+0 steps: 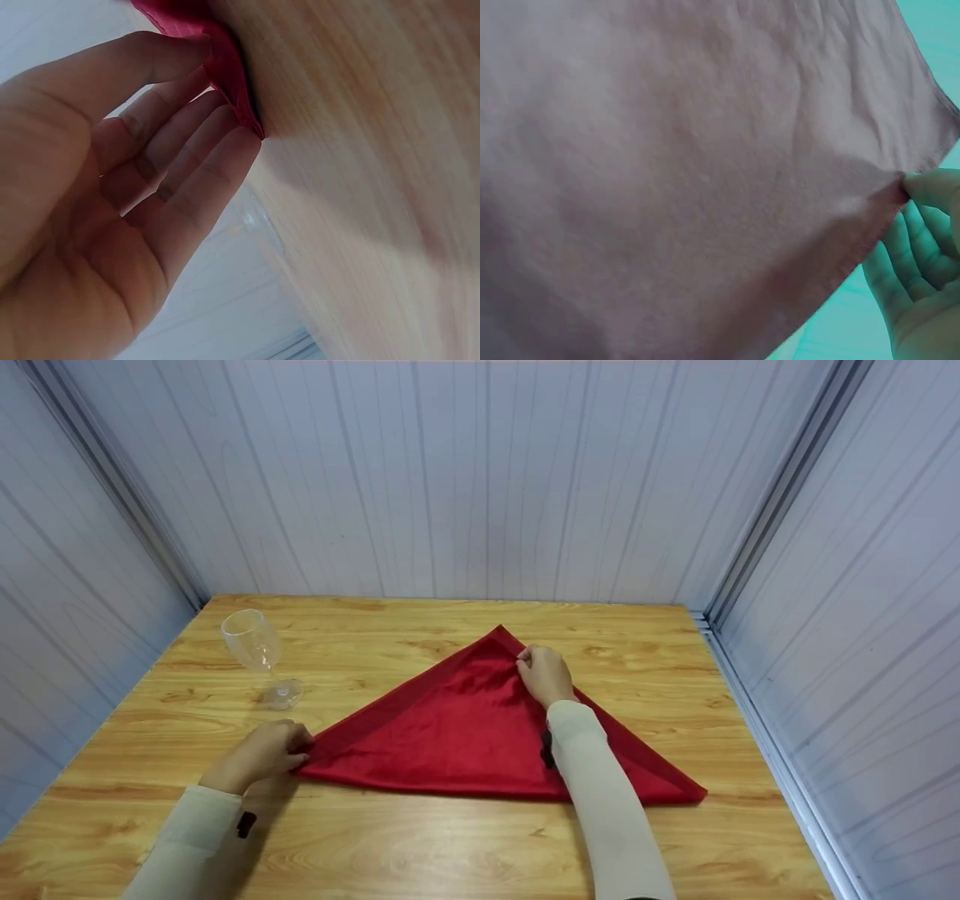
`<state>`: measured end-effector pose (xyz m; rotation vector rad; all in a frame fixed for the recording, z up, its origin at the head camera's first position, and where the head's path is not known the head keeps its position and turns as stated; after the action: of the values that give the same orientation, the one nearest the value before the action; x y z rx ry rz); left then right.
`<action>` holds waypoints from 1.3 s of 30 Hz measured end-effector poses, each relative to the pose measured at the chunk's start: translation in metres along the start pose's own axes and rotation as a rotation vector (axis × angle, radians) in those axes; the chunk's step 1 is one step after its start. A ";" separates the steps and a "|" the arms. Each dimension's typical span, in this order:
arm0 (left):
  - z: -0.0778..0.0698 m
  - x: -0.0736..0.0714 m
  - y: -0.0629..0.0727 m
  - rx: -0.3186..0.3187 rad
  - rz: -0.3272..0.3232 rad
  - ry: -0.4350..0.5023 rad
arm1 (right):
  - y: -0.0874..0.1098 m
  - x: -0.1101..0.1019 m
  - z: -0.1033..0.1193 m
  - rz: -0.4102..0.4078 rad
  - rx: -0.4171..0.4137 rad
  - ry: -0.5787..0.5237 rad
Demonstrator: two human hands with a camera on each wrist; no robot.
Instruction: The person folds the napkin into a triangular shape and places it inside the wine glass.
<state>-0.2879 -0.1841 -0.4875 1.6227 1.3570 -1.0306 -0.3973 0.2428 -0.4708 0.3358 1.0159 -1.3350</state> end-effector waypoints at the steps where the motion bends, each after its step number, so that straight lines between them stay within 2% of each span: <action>1: 0.000 0.000 0.000 0.000 0.000 -0.002 | -0.001 0.000 -0.001 -0.014 -0.001 0.001; 3: -0.001 0.000 0.000 0.005 -0.003 -0.004 | -0.001 0.000 -0.003 -0.036 0.007 0.003; 5: -0.001 0.000 0.000 0.011 -0.010 -0.001 | -0.001 0.003 -0.006 -0.023 0.025 0.007; 11: -0.002 0.000 0.001 0.032 -0.033 0.001 | 0.006 0.020 -0.023 0.174 0.093 0.049; 13: -0.002 0.001 0.001 0.031 -0.035 -0.003 | 0.009 0.023 -0.027 0.206 0.107 0.056; 22: 0.000 0.000 0.001 0.041 -0.044 -0.011 | 0.016 0.019 -0.033 0.183 0.116 0.059; 31: 0.002 0.001 0.001 0.026 -0.010 0.006 | 0.015 0.020 -0.035 0.238 0.102 0.045; 39: 0.004 -0.004 0.006 0.061 0.005 0.034 | 0.021 0.018 -0.030 0.301 0.135 0.008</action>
<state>-0.2829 -0.1901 -0.4850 1.6948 1.3551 -1.0547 -0.3928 0.2580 -0.5081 0.5735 0.8457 -1.1308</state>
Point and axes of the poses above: each hand's wrist, its own y-axis away from the middle knuckle, its own x-axis out of the palm, z = x × y, the point moved 5 cm from there along -y, towards the middle knuckle, and after that the axes turned 13 degrees about -x, right-handed, at the moved point
